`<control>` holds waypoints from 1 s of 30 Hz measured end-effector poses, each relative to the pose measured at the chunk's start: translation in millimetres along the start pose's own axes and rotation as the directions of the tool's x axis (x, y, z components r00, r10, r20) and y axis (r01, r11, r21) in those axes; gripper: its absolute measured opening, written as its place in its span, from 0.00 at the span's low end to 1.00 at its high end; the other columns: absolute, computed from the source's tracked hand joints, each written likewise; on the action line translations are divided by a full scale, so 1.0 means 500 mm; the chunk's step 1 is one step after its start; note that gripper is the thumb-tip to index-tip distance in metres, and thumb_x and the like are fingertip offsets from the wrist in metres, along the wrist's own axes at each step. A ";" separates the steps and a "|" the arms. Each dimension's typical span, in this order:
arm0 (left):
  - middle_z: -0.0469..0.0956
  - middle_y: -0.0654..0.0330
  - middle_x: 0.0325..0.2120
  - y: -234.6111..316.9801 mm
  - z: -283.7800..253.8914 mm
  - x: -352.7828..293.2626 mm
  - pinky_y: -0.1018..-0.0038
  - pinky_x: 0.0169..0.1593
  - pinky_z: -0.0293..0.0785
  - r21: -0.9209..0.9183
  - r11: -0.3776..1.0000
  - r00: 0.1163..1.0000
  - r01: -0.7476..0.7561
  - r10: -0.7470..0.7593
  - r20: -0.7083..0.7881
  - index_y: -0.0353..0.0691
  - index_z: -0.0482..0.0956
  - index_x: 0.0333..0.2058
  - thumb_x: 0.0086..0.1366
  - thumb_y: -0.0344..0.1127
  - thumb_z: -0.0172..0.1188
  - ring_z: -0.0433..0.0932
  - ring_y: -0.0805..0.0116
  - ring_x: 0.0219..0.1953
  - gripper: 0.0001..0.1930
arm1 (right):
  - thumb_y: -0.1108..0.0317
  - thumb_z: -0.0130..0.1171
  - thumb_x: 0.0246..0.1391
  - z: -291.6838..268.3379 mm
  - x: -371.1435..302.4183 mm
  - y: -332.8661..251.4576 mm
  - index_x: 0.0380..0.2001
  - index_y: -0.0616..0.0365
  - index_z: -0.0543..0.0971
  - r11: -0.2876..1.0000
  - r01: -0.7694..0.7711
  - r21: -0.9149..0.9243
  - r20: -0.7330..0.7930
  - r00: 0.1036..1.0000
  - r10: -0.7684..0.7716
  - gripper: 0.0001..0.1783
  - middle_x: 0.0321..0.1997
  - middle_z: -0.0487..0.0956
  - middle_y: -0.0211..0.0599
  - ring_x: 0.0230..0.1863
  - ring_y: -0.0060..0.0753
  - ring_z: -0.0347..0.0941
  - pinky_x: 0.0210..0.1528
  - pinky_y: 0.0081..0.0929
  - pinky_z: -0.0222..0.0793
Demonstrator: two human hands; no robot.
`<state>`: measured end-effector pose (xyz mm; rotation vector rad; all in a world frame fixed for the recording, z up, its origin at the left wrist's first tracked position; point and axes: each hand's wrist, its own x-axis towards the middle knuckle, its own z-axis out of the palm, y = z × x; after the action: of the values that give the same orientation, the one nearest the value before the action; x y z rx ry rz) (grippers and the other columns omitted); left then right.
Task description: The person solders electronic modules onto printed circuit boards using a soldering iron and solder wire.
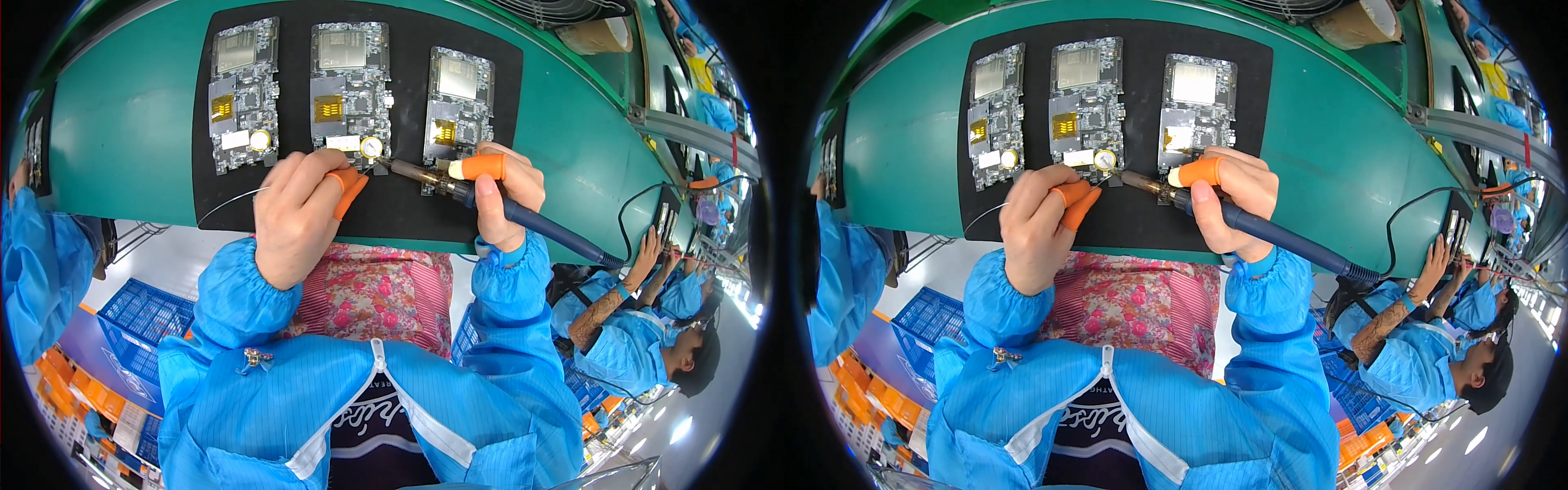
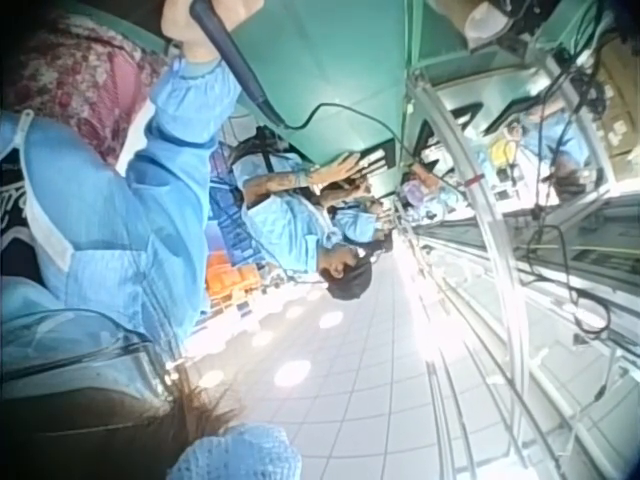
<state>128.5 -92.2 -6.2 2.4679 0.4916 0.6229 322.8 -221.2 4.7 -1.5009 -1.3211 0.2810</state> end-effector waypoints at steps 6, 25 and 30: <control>0.68 0.52 0.40 0.016 -0.024 -0.009 0.69 0.42 0.70 -0.199 0.956 0.959 0.218 -0.247 -0.135 0.34 0.72 0.37 0.44 0.20 0.65 0.71 0.55 0.41 0.18 | 0.71 0.52 0.42 -0.007 -0.015 -0.002 0.22 0.67 0.76 0.997 -0.074 -0.002 -0.078 0.994 0.073 0.09 0.13 0.69 0.40 0.14 0.32 0.64 0.18 0.26 0.59; 0.72 0.57 0.33 -0.004 -0.016 -0.025 0.71 0.34 0.71 -0.096 0.985 0.985 0.144 -0.152 -0.077 0.34 0.76 0.29 0.44 0.21 0.65 0.73 0.60 0.33 0.11 | 0.75 0.53 0.40 0.010 -0.001 -0.007 0.22 0.69 0.75 1.000 0.028 0.014 0.019 0.999 -0.028 0.06 0.12 0.67 0.40 0.13 0.36 0.65 0.17 0.28 0.61; 0.72 0.57 0.33 -0.003 -0.015 -0.021 0.71 0.33 0.72 -0.084 0.987 0.987 0.140 -0.146 -0.069 0.33 0.76 0.29 0.44 0.21 0.65 0.73 0.60 0.33 0.11 | 0.76 0.52 0.40 0.008 0.001 -0.007 0.22 0.69 0.75 0.999 0.028 0.022 0.027 0.999 -0.029 0.06 0.12 0.68 0.39 0.13 0.36 0.66 0.18 0.28 0.62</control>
<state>115.6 -92.4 -4.8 2.3180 0.6548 0.6644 317.9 -219.1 6.3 -1.4636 -1.3563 0.2973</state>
